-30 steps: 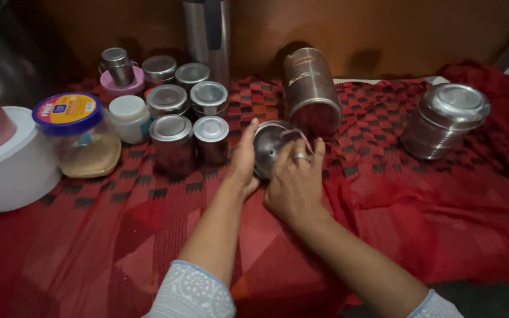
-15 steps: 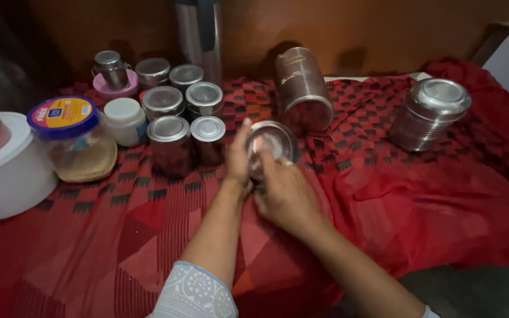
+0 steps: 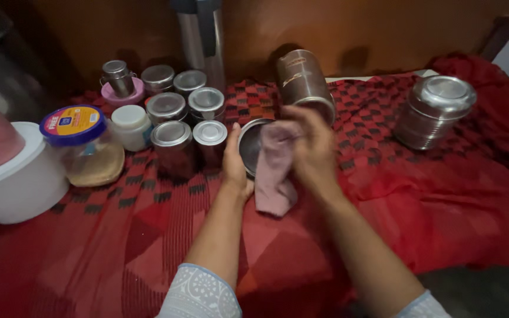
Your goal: The person wipes several stainless steel containers and lids with a pink cloth on a red patterned tablecloth. The person handles a small round lid, a large pitcher, and multiple cylindrical containers, wiping each item individually and placing them back on the table.
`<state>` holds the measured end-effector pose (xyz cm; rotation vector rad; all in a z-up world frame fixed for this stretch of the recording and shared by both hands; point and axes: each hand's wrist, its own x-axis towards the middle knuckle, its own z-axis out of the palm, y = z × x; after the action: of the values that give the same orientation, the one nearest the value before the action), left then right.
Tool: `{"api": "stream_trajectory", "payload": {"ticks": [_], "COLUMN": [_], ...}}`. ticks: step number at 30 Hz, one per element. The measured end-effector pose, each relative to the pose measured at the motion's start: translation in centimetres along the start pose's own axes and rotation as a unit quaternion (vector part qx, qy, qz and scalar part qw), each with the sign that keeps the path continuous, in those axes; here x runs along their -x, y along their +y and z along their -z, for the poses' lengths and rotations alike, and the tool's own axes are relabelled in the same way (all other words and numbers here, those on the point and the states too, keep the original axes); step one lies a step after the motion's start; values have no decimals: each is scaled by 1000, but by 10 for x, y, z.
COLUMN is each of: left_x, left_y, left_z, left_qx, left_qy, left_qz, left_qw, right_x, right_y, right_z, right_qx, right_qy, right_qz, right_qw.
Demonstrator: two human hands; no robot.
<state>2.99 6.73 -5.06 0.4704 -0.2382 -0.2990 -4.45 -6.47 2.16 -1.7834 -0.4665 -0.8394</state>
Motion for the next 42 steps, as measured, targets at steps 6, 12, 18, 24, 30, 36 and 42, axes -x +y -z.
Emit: {"api": "stream_trajectory", "payload": {"ticks": [6, 12, 18, 24, 30, 36, 42], "left_x": [4, -4, -20, -20, -27, -42, -32], "left_y": [6, 0, 2, 0, -8, -10, -1], "left_z": [-16, -7, 8, 13, 30, 41, 28], "left_qx": [-49, -70, -90, -9, -58, -75, -54], "left_qy": [7, 51, 106, 64, 16, 4, 22], "left_qz": [1, 29, 84, 74, 36, 63, 67], "left_qw": [999, 996, 987, 995, 998, 995, 996], "right_x": [24, 42, 49, 18, 43, 36, 29], "right_y": [-16, -16, -1, 6, -22, -12, -1], "right_z": [0, -6, -14, -20, -9, -22, -44], "right_qx": [236, 341, 302, 368, 339, 336, 420], "right_qy": [-19, -217, -335, -351, -405, -370, -347], "right_qz": [88, 89, 114, 84, -6, -12, -41], "right_qw": [968, 910, 885, 857, 849, 866, 838]}}
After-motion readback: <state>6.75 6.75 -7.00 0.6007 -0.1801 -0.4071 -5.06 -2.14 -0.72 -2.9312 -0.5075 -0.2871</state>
